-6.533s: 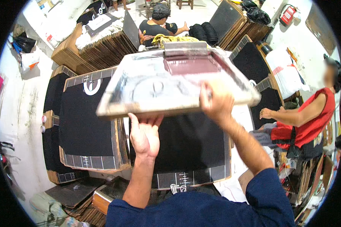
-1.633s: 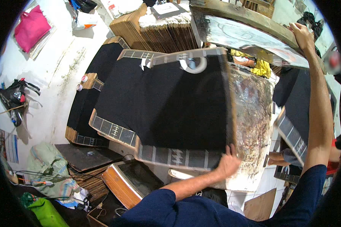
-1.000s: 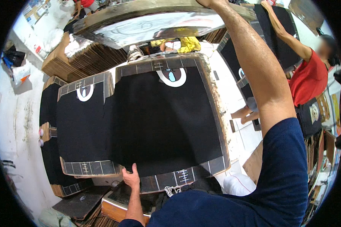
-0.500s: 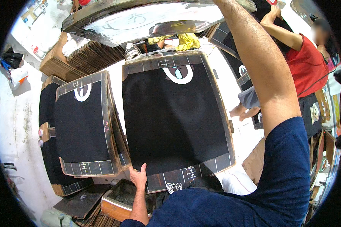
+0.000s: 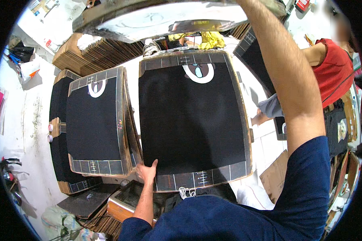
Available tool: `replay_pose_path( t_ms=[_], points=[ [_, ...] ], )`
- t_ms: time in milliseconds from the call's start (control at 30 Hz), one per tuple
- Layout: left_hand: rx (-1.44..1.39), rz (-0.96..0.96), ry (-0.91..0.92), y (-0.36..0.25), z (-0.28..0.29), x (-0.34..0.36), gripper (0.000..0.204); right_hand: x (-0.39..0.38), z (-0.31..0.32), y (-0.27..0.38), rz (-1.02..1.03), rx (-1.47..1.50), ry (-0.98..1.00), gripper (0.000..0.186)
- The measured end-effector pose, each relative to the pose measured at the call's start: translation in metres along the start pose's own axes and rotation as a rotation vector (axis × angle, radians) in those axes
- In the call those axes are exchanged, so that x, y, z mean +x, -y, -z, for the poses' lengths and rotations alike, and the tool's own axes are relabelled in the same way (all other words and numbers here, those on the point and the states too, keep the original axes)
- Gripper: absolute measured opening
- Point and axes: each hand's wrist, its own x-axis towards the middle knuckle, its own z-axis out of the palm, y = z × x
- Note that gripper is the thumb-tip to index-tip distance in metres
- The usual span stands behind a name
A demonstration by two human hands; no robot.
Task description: The person performs screen printing on black t-shirts using a squeegee and a screen frame. They repeatedly apply ink, pull the squeegee across the screen, lift the frame to reveal the printed logo, and place the finished shirt aside.
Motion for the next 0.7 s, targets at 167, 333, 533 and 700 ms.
replay_pose_path(
  t_ms=[167,333,533,700],
  points=[
    [-0.345,-0.788,-0.054,-0.198,0.063,-0.003,0.073,-0.091,-0.013,-0.015,0.102,0.017,-0.101,0.049],
    [-1.895,-0.559,0.575,-0.32,0.104,-0.045,0.073,-0.237,-0.057,-0.051,0.222,0.213,-0.146,0.023],
    [-1.6,0.402,0.588,-0.241,0.002,-0.059,0.08,-0.379,-0.138,-0.097,-0.017,0.432,0.487,0.038],
    [-1.126,0.343,0.836,-0.189,-0.044,-0.038,0.081,-0.311,-0.256,-0.151,0.098,0.227,0.339,0.069]
  ],
)
